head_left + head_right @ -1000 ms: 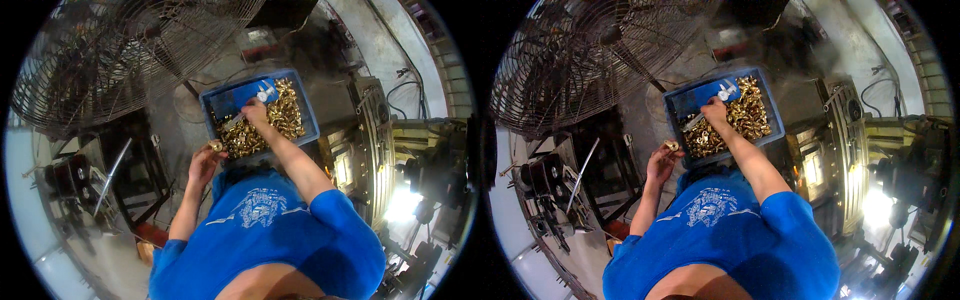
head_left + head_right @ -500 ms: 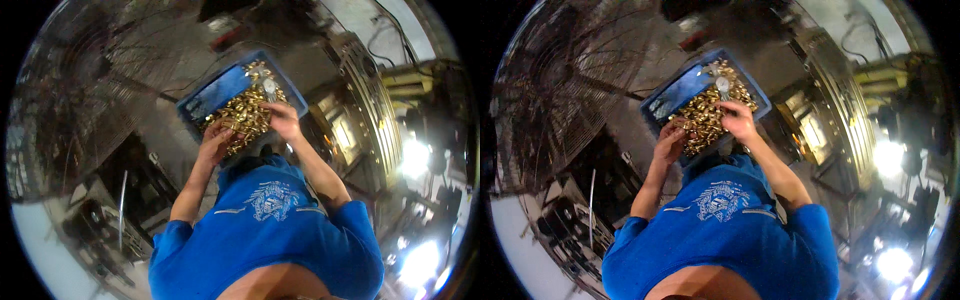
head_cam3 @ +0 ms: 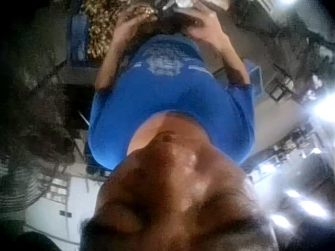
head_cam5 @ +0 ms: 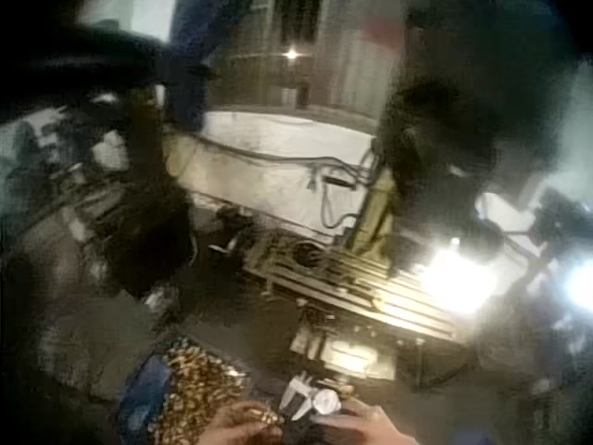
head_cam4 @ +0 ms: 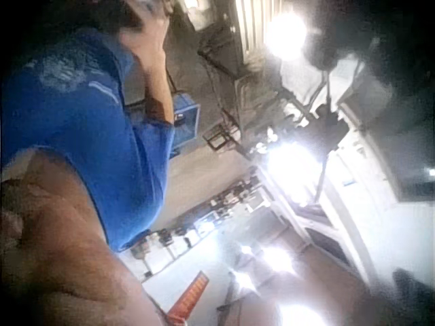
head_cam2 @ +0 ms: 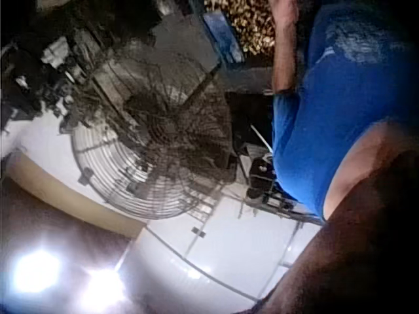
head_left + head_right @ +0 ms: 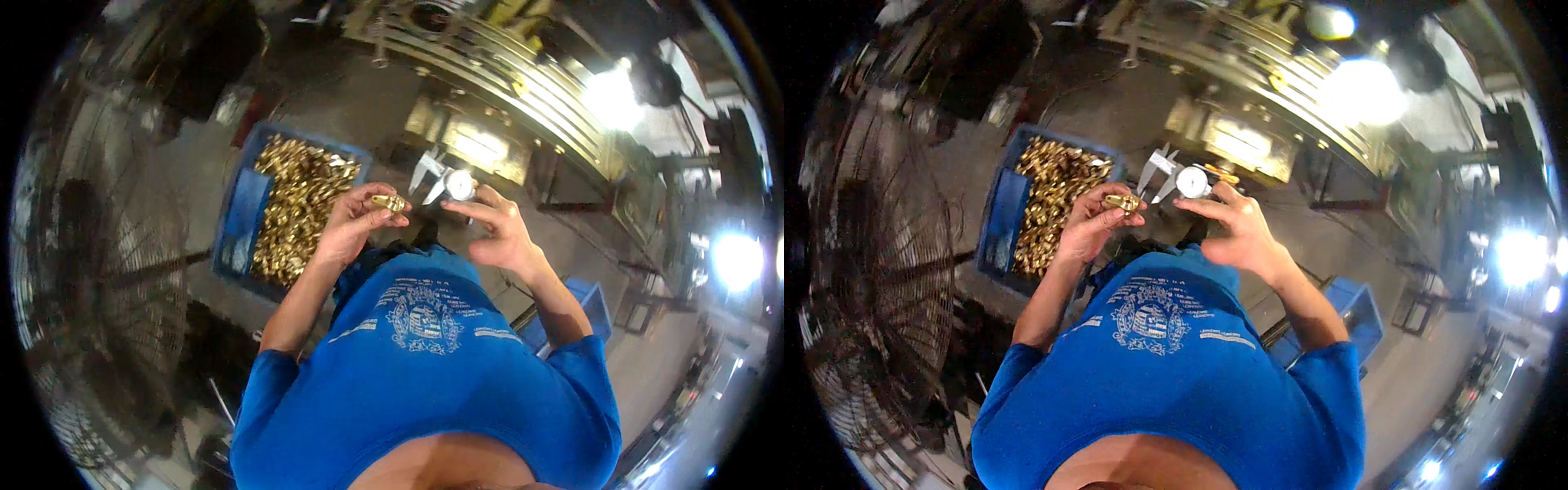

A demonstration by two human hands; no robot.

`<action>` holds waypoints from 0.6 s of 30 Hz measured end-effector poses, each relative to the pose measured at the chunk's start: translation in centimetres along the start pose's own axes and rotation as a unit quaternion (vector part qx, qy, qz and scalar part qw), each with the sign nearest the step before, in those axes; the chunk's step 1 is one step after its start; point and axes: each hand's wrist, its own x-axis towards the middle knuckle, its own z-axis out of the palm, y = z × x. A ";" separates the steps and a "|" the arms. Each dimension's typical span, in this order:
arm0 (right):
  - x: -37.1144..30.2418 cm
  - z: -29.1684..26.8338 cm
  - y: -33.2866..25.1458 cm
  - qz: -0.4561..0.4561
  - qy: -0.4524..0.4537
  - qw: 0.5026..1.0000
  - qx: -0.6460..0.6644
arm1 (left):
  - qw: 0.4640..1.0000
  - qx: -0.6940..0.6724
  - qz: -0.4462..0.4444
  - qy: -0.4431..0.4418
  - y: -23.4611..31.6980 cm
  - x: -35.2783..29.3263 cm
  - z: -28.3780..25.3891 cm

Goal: The person repeatedly loads small brass parts into a drill press, operates the lever to drill, and removes the finished parts. They place the drilled parts into a blue bin and occasionally use a dial caliper to measure a part.

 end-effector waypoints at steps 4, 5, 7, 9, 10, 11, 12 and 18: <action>-2.9 -4.0 2.5 -0.015 0.066 0.996 -0.062 | 0.998 0.024 -0.028 -0.048 -2.8 4.7 4.8; -3.8 -5.1 2.8 0.004 0.064 0.994 -0.092 | 0.997 0.022 -0.033 -0.061 -3.4 5.7 6.0; -5.6 -6.7 4.3 0.011 0.080 0.988 -0.132 | 0.993 0.040 -0.063 -0.094 -4.7 7.7 8.0; -7.0 -8.3 5.6 0.024 0.090 0.983 -0.156 | 0.987 0.048 -0.089 -0.127 -5.9 9.4 9.9; -7.4 -9.1 6.1 0.032 0.093 0.982 -0.160 | 0.985 0.049 -0.097 -0.134 -6.5 10.1 10.7; -8.0 -9.8 6.5 0.039 0.097 0.981 -0.164 | 0.983 0.051 -0.105 -0.141 -7.1 10.8 11.4; -8.6 -10.3 6.9 0.048 0.103 0.979 -0.170 | 0.981 0.052 -0.112 -0.146 -7.5 11.4 12.2; -10.3 -12.6 7.9 0.081 0.122 0.971 -0.191 | 0.975 0.037 -0.163 -0.148 -8.5 14.2 15.4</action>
